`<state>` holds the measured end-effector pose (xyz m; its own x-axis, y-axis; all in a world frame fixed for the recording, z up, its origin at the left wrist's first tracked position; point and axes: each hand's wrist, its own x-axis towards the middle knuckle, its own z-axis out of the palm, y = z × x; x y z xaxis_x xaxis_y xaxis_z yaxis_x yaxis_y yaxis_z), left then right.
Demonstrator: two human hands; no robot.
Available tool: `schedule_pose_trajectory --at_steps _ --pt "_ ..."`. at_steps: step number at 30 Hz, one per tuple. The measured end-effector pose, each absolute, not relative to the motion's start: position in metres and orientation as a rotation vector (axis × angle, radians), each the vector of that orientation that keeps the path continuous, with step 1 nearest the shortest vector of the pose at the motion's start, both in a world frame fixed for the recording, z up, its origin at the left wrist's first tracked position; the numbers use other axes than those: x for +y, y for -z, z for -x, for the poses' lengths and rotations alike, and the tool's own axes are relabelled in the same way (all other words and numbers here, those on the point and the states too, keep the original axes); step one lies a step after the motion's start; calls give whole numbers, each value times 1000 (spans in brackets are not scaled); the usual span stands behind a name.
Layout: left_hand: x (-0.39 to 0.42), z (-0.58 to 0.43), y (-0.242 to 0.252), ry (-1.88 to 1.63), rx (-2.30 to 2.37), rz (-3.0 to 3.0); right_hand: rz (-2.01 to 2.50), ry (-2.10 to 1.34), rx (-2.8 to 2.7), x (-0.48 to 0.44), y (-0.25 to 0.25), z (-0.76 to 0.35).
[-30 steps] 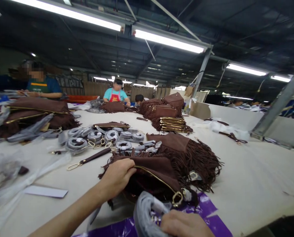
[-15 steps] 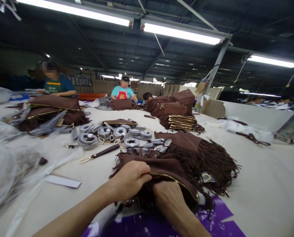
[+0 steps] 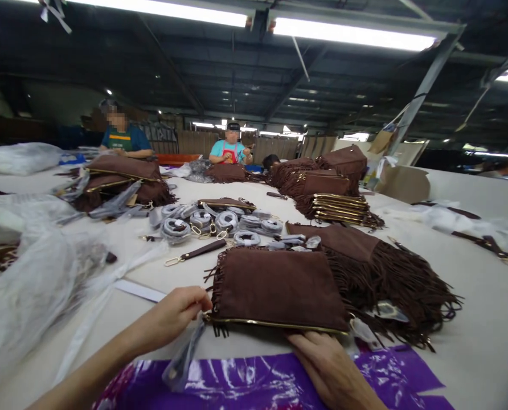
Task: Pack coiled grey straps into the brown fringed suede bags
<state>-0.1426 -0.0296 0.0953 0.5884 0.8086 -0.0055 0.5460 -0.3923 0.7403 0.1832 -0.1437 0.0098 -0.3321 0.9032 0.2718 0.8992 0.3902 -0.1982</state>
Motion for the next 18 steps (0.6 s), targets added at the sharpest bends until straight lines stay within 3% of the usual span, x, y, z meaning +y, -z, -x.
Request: schedule_pose_trajectory --at_steps 11,18 --pt "-32 140 -62 -324 1089 -2450 1916 42 -2234 -118 -22 -186" --pt "-36 144 -67 -371 956 -2409 1587 314 -2319 -156 -26 -151"
